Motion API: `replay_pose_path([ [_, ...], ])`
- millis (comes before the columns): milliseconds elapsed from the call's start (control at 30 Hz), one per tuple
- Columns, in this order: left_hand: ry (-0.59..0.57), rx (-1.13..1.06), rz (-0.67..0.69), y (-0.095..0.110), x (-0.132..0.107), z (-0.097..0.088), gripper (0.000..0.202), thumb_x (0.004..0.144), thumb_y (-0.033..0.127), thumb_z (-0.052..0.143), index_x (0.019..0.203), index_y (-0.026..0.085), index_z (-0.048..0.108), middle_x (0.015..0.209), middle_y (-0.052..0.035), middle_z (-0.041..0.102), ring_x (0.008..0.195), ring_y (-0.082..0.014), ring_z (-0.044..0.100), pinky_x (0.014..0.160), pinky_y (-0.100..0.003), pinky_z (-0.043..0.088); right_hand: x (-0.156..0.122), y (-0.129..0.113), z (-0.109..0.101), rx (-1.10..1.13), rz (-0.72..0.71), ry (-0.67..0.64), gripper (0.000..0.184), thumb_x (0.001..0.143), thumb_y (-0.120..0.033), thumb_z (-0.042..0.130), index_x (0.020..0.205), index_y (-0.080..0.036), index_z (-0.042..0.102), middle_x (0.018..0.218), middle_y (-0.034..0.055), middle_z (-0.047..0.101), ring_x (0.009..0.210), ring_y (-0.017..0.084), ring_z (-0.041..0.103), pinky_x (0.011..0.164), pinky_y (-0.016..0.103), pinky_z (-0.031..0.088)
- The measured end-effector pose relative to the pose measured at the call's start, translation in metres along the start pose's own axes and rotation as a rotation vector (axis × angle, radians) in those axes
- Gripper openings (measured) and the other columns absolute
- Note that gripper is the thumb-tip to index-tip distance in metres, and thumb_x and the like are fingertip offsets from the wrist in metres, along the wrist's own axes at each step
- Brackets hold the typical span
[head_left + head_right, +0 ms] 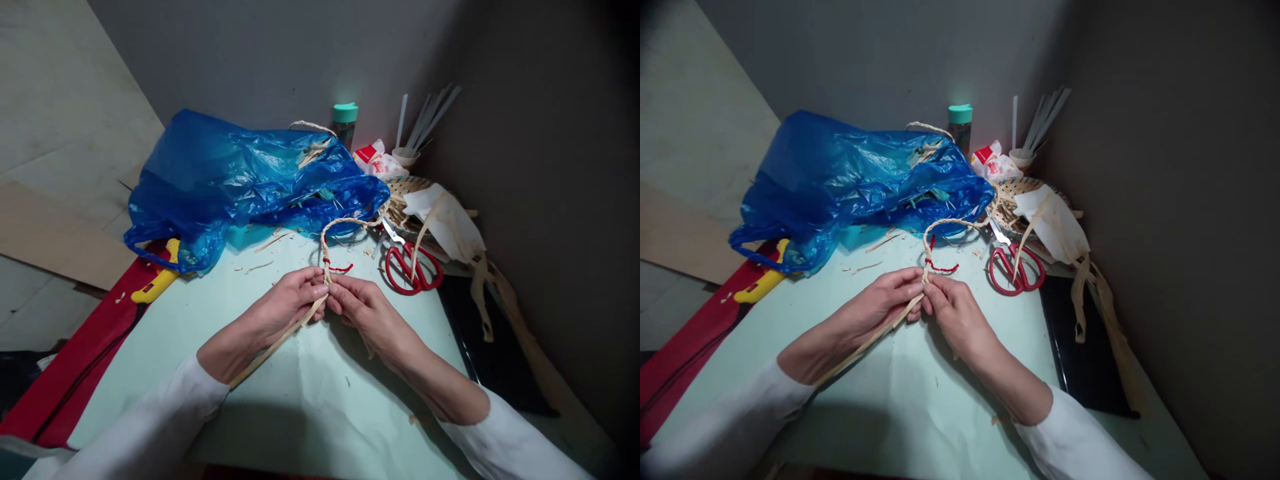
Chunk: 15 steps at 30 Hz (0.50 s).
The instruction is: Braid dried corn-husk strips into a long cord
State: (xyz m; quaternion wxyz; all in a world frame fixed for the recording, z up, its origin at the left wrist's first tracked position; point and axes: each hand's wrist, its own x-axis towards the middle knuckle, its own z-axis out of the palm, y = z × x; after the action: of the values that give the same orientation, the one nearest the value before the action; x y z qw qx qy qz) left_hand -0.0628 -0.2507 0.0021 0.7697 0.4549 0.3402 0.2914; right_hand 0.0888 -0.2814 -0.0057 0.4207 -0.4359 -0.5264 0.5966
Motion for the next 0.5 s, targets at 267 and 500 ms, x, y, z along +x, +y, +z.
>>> replay_pose_path([
  [267, 0.035, -0.008, -0.067, 0.007, -0.004, -0.002, 0.018, 0.079, 0.016, 0.063, 0.094, 0.015, 0.052, 0.07, -0.0031, 0.059, 0.062, -0.0128, 0.058, 0.06, -0.024, 0.044, 0.001, 0.001, -0.005, -0.207, -0.049, -0.054, 0.03, 0.094, -0.036, 0.042, 0.082, -0.016, 0.061, 0.066, -0.0009, 0.05, 0.062, 0.012, 0.045, 0.06, 0.024, 0.035],
  [500, 0.183, -0.229, -0.049, 0.0, -0.004, 0.014, 0.014, 0.079, 0.013, 0.061, 0.088, 0.015, 0.051, 0.065, 0.0058, 0.038, 0.049, -0.0018, 0.03, 0.046, -0.016, 0.023, -0.004, -0.008, -0.005, -0.421, -0.061, -0.038, 0.029, 0.096, -0.031, 0.039, 0.11, -0.018, 0.061, 0.077, 0.0017, 0.059, 0.071, 0.016, 0.053, 0.071, 0.027, 0.041],
])
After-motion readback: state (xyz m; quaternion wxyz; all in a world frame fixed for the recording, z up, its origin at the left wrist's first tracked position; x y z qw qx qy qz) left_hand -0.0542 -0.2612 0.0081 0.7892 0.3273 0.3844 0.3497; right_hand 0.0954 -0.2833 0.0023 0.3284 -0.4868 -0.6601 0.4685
